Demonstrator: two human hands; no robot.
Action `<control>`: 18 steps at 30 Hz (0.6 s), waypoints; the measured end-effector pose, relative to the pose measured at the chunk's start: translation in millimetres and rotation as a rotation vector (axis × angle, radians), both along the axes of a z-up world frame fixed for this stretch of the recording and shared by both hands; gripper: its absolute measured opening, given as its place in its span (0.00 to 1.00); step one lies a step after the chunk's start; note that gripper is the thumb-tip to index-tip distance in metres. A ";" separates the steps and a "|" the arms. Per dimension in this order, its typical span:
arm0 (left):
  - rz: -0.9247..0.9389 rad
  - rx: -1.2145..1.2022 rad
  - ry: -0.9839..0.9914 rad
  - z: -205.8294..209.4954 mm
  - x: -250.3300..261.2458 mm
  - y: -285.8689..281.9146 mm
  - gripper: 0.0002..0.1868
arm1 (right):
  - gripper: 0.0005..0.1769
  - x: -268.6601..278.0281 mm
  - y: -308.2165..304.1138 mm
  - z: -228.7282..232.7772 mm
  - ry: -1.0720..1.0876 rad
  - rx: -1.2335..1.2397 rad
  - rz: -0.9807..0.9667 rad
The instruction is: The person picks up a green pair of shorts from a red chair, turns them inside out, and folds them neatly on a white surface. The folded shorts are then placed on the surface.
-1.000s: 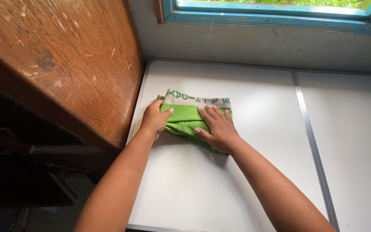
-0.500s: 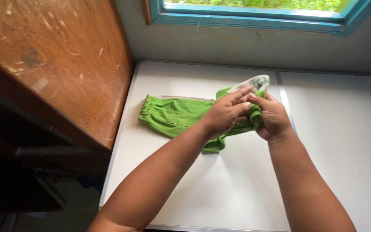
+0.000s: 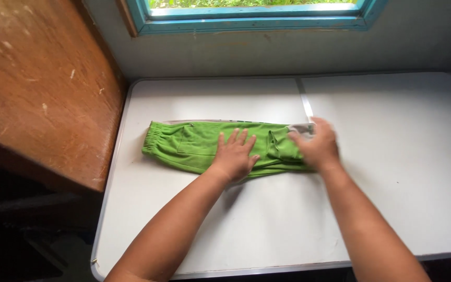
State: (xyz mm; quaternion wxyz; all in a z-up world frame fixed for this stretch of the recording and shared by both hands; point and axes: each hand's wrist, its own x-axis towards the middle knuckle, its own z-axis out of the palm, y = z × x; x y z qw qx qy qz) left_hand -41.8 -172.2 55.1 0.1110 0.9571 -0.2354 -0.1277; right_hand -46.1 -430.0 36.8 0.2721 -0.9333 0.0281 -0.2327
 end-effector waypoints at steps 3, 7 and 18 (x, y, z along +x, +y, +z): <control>0.032 0.084 0.096 -13.2 3.7 5.5 0.37 | 0.49 -22.0 60.8 37.9 0.407 -0.138 0.101; 0.007 0.154 0.064 -14.4 -3.8 8.5 0.38 | 0.52 -0.9 76.5 1.6 0.601 -0.131 -0.032; 0.011 0.133 0.054 -15.2 -7.6 11.5 0.38 | 0.28 15.8 -109.4 -21.0 -0.013 1.339 -0.479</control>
